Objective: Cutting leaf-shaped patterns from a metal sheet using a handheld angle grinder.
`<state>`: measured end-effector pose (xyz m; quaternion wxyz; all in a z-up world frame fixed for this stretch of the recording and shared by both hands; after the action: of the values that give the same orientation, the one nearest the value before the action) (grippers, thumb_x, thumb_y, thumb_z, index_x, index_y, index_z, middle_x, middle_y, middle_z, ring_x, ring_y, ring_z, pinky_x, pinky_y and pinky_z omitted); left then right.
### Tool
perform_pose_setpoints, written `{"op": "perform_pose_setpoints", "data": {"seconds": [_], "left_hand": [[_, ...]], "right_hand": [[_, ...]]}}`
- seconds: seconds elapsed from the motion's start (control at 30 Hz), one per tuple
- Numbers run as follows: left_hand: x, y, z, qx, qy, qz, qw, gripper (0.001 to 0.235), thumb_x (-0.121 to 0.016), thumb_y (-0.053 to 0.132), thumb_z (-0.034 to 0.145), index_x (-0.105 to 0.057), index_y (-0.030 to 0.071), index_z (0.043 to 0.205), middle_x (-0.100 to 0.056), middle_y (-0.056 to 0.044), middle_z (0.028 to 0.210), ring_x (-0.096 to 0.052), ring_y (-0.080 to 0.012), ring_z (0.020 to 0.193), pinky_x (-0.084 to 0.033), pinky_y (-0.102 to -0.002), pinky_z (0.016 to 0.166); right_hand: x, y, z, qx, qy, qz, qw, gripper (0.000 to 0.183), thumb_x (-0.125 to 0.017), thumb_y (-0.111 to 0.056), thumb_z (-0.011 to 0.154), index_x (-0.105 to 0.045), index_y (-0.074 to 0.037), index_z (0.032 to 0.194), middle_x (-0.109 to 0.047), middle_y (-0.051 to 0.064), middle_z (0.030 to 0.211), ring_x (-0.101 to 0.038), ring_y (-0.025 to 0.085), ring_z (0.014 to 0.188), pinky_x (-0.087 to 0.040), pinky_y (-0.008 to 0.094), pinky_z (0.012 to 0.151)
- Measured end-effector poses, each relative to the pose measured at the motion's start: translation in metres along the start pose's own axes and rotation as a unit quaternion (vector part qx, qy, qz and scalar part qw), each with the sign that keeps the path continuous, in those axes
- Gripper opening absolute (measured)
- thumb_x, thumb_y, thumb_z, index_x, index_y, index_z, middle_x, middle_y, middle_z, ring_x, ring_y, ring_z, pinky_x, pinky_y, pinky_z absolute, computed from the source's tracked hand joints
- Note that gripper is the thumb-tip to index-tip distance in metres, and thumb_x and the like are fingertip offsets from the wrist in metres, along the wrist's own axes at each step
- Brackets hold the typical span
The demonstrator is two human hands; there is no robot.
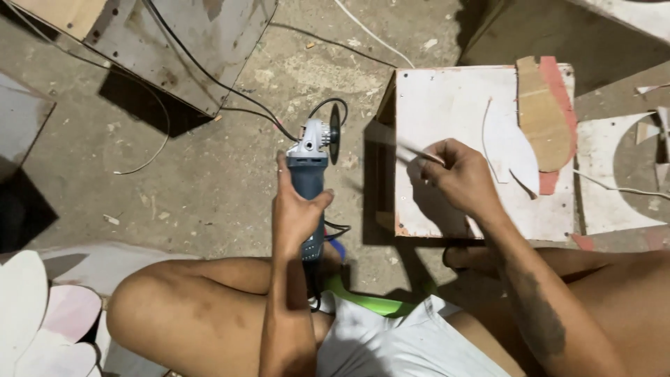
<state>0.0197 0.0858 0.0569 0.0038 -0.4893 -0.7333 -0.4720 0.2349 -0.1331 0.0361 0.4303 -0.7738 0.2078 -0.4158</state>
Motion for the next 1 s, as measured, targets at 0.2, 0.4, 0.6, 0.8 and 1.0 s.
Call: {"op": "perform_pose_setpoints", "data": {"seconds": [0.2,0.4,0.6,0.8,1.0], "left_hand": [[-0.001,-0.014,0.006,-0.004,0.014,0.018,1.000,0.114,-0.082,0.025,0.070,-0.019,0.022,0.164,-0.067,-0.028,0.122,-0.067,-0.0450,0.114,-0.053,-0.049,0.089],[-0.010,-0.008,-0.006,0.001,0.009,0.046,0.999,0.112,-0.081,0.024,0.070,-0.020,0.023,0.164,-0.067,-0.028,0.123,-0.066,-0.0454,0.116,-0.052,-0.052,0.090],[-0.017,-0.002,-0.010,-0.042,0.010,0.152,0.987,0.102,-0.077,0.027,0.076,-0.022,0.025,0.162,-0.060,-0.020,0.136,-0.061,-0.0469,0.121,-0.048,-0.059,0.101],[-0.032,0.003,-0.020,-0.099,0.007,0.237,0.966,0.097,-0.073,0.028,0.082,-0.020,0.030,0.162,-0.057,-0.010,0.138,-0.062,-0.0472,0.118,-0.045,-0.063,0.105],[-0.034,0.007,-0.022,-0.140,0.006,0.258,0.956,0.092,-0.074,0.024,0.083,-0.025,0.024,0.162,-0.060,-0.013,0.131,-0.063,-0.0464,0.115,-0.046,-0.063,0.102]], "right_hand": [[0.032,-0.020,-0.007,-0.072,-0.077,0.076,0.992,0.017,-0.078,-0.008,0.086,-0.070,0.004,0.096,-0.064,0.017,0.081,-0.064,0.028,0.076,-0.056,0.043,0.077],[-0.004,0.016,0.026,-0.058,-0.064,0.059,0.995,0.019,-0.073,-0.013,0.097,-0.069,0.006,0.095,-0.066,0.019,0.074,-0.071,0.027,0.069,-0.059,0.040,0.063],[-0.025,0.013,0.045,-0.005,-0.016,-0.050,0.999,0.027,-0.061,-0.031,0.108,-0.077,-0.013,0.096,-0.067,0.004,0.061,-0.070,0.019,0.065,-0.054,0.035,0.069],[-0.023,0.019,0.052,0.009,0.025,-0.037,0.999,0.024,-0.069,-0.026,0.104,-0.075,-0.006,0.091,-0.062,0.005,0.056,-0.062,0.016,0.053,-0.049,0.027,0.056],[-0.023,-0.019,0.023,0.021,-0.026,0.006,0.999,0.021,-0.063,-0.013,0.105,-0.074,0.001,0.093,-0.060,0.009,0.053,-0.058,0.016,0.049,-0.046,0.025,0.050]]}}
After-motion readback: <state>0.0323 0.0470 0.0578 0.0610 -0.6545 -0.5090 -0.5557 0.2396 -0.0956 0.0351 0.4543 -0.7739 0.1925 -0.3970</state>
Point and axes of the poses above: each hand's wrist, its own z-axis towards the middle knuckle, its own x-axis out of the back of the hand, y = z × x, the point moved 9 cm from there along z, towards the middle knuckle
